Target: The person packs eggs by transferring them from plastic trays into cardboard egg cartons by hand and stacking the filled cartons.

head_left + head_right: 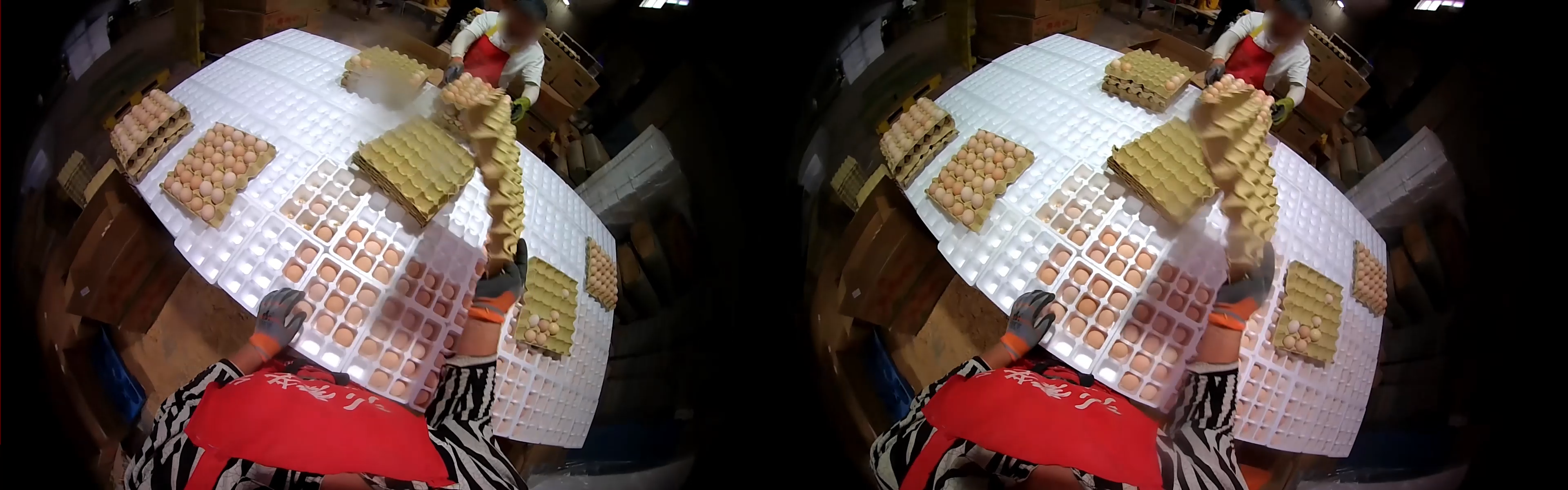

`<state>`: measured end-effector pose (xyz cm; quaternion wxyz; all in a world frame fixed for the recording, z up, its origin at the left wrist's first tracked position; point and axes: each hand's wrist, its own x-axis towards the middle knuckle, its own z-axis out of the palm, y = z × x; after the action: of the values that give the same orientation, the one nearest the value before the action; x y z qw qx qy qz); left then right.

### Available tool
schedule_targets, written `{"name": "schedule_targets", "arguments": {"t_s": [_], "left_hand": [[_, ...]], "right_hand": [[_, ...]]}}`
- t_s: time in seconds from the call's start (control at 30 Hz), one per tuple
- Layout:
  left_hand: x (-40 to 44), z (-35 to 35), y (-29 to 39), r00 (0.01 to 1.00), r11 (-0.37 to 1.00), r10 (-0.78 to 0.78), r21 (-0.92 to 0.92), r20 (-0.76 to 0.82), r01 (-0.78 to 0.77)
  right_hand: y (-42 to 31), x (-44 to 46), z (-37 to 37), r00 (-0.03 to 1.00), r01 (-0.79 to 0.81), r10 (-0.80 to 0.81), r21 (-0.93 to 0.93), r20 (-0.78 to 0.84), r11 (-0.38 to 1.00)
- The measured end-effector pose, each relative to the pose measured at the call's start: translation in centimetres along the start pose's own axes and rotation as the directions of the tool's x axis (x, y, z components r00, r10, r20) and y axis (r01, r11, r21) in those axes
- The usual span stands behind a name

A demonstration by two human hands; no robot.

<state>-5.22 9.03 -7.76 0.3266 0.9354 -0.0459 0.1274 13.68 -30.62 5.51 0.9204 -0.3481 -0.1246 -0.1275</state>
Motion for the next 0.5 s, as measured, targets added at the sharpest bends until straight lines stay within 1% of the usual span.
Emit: {"name": "schedule_targets", "arguments": {"t_s": [0.03,0.07,0.13,0.2,0.27,0.3,0.33,0.4,0.43,0.47,0.5], "left_hand": [[-0.3,-0.5,-0.6,1.0,1.0,-0.018,0.001,-0.025,0.018],[-0.5,-1.1,-1.2,0.998,1.0,-0.031,0.001,-0.047,0.031],[-0.6,-2.9,-2.2,0.997,0.997,-0.071,-0.03,-0.03,0.07],[-0.6,-3.5,-5.1,0.996,0.998,-0.064,-0.033,-0.059,0.062],[0.5,-5.4,-7.1,0.997,0.998,-0.061,-0.028,-0.051,0.059],[1.0,-6.1,-8.4,0.998,0.999,-0.035,0.009,-0.059,0.035],[1.8,-7.4,-9.4,0.999,1.0,-0.017,-0.012,-0.051,0.017],[3.2,-9.3,-11.5,0.999,0.999,0.031,-0.011,-0.021,-0.031],[3.9,-10.1,-12.4,0.997,0.996,0.074,0.038,0.024,-0.075],[4.9,-10.9,-13.2,0.989,0.992,0.12,0.021,0.09,-0.122],[5.6,-11.0,-14.5,0.976,0.986,0.165,0.014,0.139,-0.169]], "right_hand": [[2.7,0.9,3.0,0.978,0.093,-0.128,-0.202,-0.165,0.975],[6.1,2.7,5.6,0.895,0.175,-0.295,-0.343,-0.336,0.923],[13.1,3.9,6.6,0.899,0.188,-0.355,-0.508,-0.256,0.841],[18.9,2.6,8.3,0.967,0.052,-0.214,-0.721,-0.136,0.691],[24.9,1.5,5.5,0.996,0.067,-0.079,-0.896,0.036,0.44],[24.9,1.8,5.7,0.994,0.041,-0.111,-0.924,-0.001,0.379],[24.7,2.5,6.1,0.983,0.03,-0.185,-0.967,-0.018,0.251],[24.0,5.1,5.2,0.943,-0.014,-0.318,-0.967,-0.098,0.256],[22.9,6.5,4.5,0.915,-0.016,-0.401,-0.996,-0.048,0.083],[21.6,7.9,3.9,0.884,-0.033,-0.467,-0.995,0.014,-0.092],[20.9,8.9,3.3,0.851,-0.092,-0.523,-0.967,0.048,-0.238]]}}
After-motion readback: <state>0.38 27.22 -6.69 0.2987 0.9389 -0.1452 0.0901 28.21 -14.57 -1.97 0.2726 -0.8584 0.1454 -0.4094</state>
